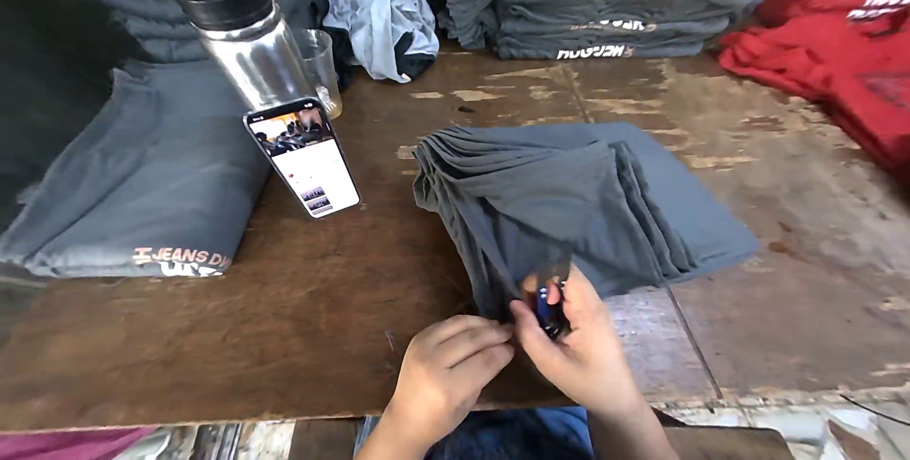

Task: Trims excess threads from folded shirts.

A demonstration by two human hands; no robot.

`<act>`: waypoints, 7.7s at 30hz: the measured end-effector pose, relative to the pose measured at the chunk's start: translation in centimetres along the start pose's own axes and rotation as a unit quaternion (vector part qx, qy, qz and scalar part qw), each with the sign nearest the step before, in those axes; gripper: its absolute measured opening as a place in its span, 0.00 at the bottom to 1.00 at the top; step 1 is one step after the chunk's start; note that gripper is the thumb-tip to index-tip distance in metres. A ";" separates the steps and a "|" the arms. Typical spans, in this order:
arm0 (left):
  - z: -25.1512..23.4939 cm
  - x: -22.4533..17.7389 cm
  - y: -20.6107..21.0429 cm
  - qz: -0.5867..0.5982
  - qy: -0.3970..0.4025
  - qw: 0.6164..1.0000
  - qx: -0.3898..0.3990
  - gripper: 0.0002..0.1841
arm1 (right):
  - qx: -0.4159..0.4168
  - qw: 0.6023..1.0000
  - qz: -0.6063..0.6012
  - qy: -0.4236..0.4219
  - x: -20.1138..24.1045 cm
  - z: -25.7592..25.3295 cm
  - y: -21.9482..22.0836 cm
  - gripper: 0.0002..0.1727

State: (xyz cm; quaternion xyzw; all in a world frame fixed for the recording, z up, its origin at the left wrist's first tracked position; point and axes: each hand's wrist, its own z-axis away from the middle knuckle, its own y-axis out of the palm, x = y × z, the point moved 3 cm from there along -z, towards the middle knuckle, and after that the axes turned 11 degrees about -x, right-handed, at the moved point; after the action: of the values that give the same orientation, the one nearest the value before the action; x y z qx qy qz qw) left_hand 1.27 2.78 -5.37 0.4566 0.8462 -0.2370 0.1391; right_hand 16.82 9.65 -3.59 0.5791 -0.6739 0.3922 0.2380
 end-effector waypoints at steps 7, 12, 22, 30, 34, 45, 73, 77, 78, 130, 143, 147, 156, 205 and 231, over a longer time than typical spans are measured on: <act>-0.5 0.9 0.7 0.132 -0.202 0.968 -0.065 0.03 | -0.140 0.936 -0.304 0.107 -1.5 1.6 0.0 0.10; 0.0 0.8 1.2 0.197 -0.271 0.937 -0.098 0.07 | -0.124 0.902 -0.389 0.141 -1.5 1.8 0.0 0.08; -0.4 0.1 2.3 0.155 -0.238 0.956 -0.071 0.11 | -0.103 0.922 -0.351 0.125 -1.3 2.3 0.1 0.08; -0.4 0.0 1.1 0.152 -0.236 0.958 -0.062 0.03 | -0.104 0.934 -0.325 0.109 -1.1 2.2 0.0 0.10; -0.1 -0.2 1.1 0.227 -0.309 0.917 -0.112 0.06 | -0.084 0.980 -0.172 0.053 -0.2 2.6 -1.0 0.05; -0.2 -0.3 0.8 0.336 -0.394 0.844 -0.140 0.08 | 0.303 0.794 -0.424 0.312 -0.8 7.9 -0.8 0.23; 0.1 1.5 -1.0 -0.034 -0.332 0.941 0.045 0.27 | -0.076 0.972 0.163 -0.153 2.4 -1.5 -1.6 0.07; 0.6 0.7 0.8 0.065 -0.338 0.938 0.038 0.28 | -0.162 0.956 0.173 -0.174 2.9 -6.1 -5.2 0.08; 0.6 0.7 1.1 0.069 -0.337 0.938 0.038 0.30 | -0.154 0.962 0.156 -0.165 2.2 -7.0 -5.2 0.07; -0.1 -1.4 3.1 0.441 -0.387 0.799 -0.131 0.05 | 0.026 0.989 0.113 -0.092 -0.1 4.2 -4.2 0.21; -0.1 -1.9 2.9 0.455 -0.342 0.813 -0.120 0.04 | 0.006 0.970 0.217 -0.112 0.4 4.2 -3.3 0.25; -0.3 -2.0 2.7 0.447 -0.334 0.821 -0.122 0.05 | 0.004 0.969 0.221 -0.111 0.4 4.3 -3.1 0.27; -0.3 -2.1 2.9 0.343 -0.284 0.884 -0.139 0.06 | 0.004 0.985 0.157 -0.075 0.1 4.4 -4.5 0.26; 0.6 -1.2 0.8 0.183 -0.315 0.927 -0.083 0.04 | 0.175 0.962 -0.177 0.109 0.1 5.3 -2.8 0.17; -1.5 -0.2 -3.4 0.285 -0.266 0.911 0.136 0.15 | -0.038 0.997 0.064 -0.003 -1.1 4.1 -1.4 0.23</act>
State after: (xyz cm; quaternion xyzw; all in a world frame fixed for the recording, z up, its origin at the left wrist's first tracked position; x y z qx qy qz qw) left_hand -1.45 1.85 -3.04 0.6128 0.5715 -0.4125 0.3574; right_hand 18.97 6.99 -6.45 0.5266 -0.7247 0.3790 0.2322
